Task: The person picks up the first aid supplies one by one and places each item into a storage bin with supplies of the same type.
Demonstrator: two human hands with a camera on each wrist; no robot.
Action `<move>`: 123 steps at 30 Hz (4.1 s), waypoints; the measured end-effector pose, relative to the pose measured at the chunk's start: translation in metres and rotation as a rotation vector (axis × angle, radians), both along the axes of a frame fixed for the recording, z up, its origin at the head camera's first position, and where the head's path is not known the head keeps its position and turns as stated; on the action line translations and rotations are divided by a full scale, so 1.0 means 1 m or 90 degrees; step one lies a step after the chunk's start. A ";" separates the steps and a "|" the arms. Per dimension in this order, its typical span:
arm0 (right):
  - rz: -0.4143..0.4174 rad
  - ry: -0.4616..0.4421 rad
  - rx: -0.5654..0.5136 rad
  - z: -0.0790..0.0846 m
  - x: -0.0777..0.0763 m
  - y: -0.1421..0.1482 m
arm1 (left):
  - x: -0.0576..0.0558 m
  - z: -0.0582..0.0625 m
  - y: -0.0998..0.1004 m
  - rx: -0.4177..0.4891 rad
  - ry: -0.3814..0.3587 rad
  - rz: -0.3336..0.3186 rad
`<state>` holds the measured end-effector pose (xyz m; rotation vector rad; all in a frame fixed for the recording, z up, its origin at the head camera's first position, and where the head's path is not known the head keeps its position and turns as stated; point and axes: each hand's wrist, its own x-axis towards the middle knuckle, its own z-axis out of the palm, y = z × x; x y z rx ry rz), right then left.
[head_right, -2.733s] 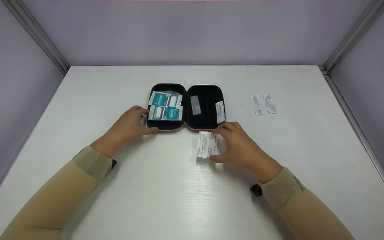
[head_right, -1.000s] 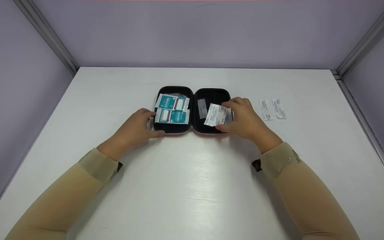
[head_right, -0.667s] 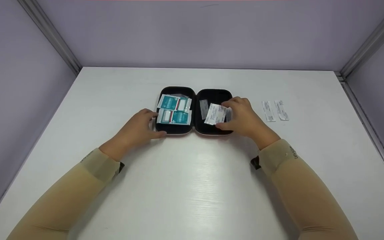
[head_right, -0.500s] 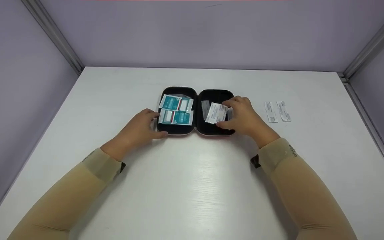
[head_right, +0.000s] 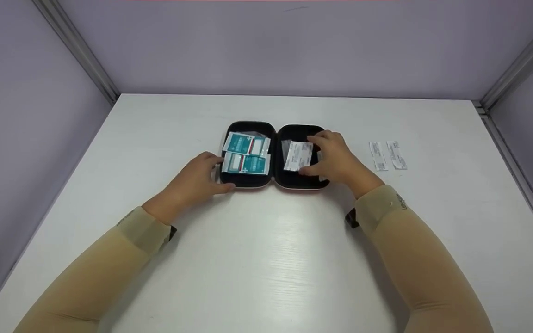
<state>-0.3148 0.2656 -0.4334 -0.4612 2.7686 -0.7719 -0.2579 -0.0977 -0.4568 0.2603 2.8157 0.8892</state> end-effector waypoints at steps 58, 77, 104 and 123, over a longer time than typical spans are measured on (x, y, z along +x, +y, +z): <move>-0.192 0.001 -0.037 0.018 0.036 0.140 | -0.001 0.007 -0.012 -0.021 -0.002 -0.023; -0.243 -0.075 0.003 0.004 0.029 0.188 | 0.001 0.007 -0.014 -0.002 -0.019 -0.015; -0.302 -0.117 0.049 -0.015 0.033 0.181 | 0.005 0.002 -0.012 0.001 -0.027 -0.018; -0.369 -0.132 -0.032 -0.007 0.026 0.180 | 0.001 0.007 -0.012 0.001 -0.013 -0.016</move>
